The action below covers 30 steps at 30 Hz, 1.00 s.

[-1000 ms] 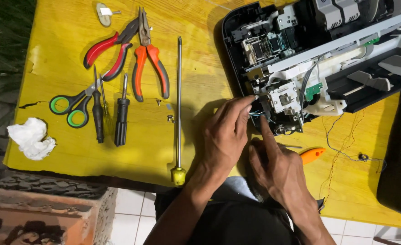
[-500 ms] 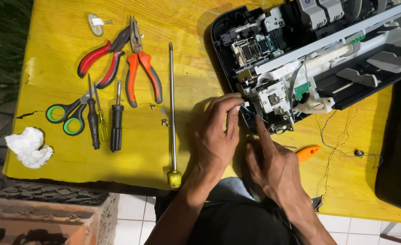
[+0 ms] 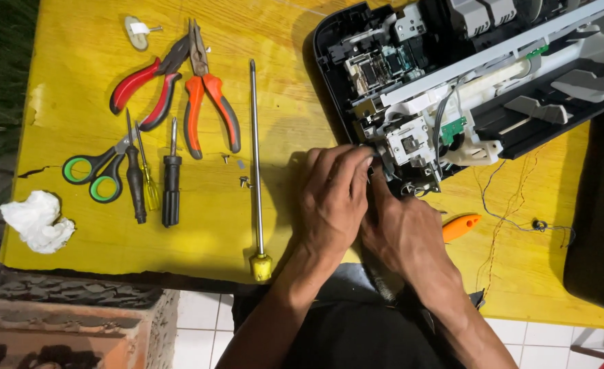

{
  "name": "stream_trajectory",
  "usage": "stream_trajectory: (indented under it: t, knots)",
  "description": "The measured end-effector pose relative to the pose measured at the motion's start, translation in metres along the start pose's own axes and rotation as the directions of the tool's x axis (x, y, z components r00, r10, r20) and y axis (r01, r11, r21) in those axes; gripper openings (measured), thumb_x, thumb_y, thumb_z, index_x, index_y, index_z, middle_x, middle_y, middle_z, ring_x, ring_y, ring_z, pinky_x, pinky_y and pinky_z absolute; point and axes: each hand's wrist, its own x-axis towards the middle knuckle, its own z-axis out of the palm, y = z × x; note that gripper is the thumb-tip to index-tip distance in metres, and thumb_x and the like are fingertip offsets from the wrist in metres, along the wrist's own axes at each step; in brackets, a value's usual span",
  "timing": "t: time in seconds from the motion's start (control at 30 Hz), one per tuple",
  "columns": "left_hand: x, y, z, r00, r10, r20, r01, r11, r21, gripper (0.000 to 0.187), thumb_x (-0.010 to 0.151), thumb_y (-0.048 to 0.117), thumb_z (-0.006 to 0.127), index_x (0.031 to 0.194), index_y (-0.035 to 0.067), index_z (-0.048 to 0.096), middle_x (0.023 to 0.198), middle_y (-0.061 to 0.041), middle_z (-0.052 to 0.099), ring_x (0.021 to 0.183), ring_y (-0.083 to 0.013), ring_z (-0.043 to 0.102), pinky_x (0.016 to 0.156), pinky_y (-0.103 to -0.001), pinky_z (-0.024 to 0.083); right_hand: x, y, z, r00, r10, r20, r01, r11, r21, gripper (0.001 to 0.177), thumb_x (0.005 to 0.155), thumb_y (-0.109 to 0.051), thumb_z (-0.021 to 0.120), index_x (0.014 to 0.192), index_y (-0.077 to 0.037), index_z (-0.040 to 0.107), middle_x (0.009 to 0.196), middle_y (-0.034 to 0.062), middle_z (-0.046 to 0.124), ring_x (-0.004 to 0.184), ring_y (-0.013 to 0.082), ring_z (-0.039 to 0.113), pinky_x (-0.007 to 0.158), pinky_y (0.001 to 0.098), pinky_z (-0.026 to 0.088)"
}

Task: The person works on the internal mechanism of a disassembled printer placed on a yellow table. They use their hands to manipulate wires and small components within the device, occasionally using a small brush to clean parts. Various tools like pliers and screwdrivers are visible on the table but are not actively used during the clip.

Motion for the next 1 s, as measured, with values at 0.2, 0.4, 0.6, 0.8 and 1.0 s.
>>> stream_trajectory:
  t: [0.2,0.4,0.6,0.8,1.0]
  knots:
    - [0.000,-0.003,0.011,0.990,0.103,-0.098,-0.095,0.992,0.083,0.009,0.102,0.016,0.064,0.102,0.013,0.072,0.078,0.000,0.060,0.065,-0.0197,0.059,0.059,-0.032,0.053,-0.004,-0.014,-0.007,0.996,-0.016,-0.090,0.002,0.987,-0.158,0.089,0.077,-0.045,0.068,0.158,-0.018,0.042,0.073,0.0257,0.073,0.084,0.0518,0.074,0.072,0.0631,0.057]
    - [-0.004,-0.004,0.008,0.991,-0.054,-0.127,0.040,0.993,-0.112,0.006,0.093,0.006,0.074,0.096,0.011,0.072,0.078,-0.003,0.069,0.068,-0.0227,0.070,0.066,-0.032,0.058,-0.002,-0.022,-0.011,0.998,0.055,0.013,-0.051,0.971,-0.232,0.091,0.078,-0.041,0.068,0.159,-0.014,0.038,0.078,0.0257,0.075,0.087,0.0470,0.076,0.078,0.0594,0.059]
    - [0.005,0.009,-0.013,0.953,-0.287,-0.100,0.247,0.924,-0.293,0.012,0.089,-0.001,0.076,0.092,0.008,0.070,0.079,-0.007,0.074,0.069,-0.0246,0.074,0.063,-0.033,0.060,0.000,-0.008,-0.017,0.997,0.073,0.041,-0.076,0.994,0.080,0.073,0.088,-0.036,0.060,0.156,-0.017,0.043,0.080,0.0317,0.074,0.094,0.0537,0.072,0.085,0.0642,0.053]
    - [-0.008,0.002,0.014,0.941,-0.299,-0.160,0.249,0.929,-0.272,0.014,0.087,-0.001,0.076,0.090,0.012,0.071,0.081,-0.004,0.075,0.071,-0.0221,0.075,0.065,-0.028,0.063,-0.001,0.014,0.005,0.986,-0.041,-0.164,0.071,0.980,0.185,0.067,0.082,-0.029,0.064,0.148,-0.021,0.053,0.065,0.0282,0.071,0.080,0.0512,0.072,0.079,0.0617,0.055]
    - [-0.008,-0.001,0.015,0.924,-0.358,-0.133,0.303,0.899,-0.316,0.012,0.087,-0.001,0.077,0.087,0.009,0.071,0.081,-0.005,0.077,0.072,-0.0215,0.077,0.066,-0.030,0.064,0.003,0.004,-0.001,0.998,0.045,-0.043,-0.045,0.999,0.014,0.073,0.084,-0.037,0.064,0.154,-0.024,0.050,0.072,0.0280,0.073,0.082,0.0492,0.074,0.076,0.0560,0.057]
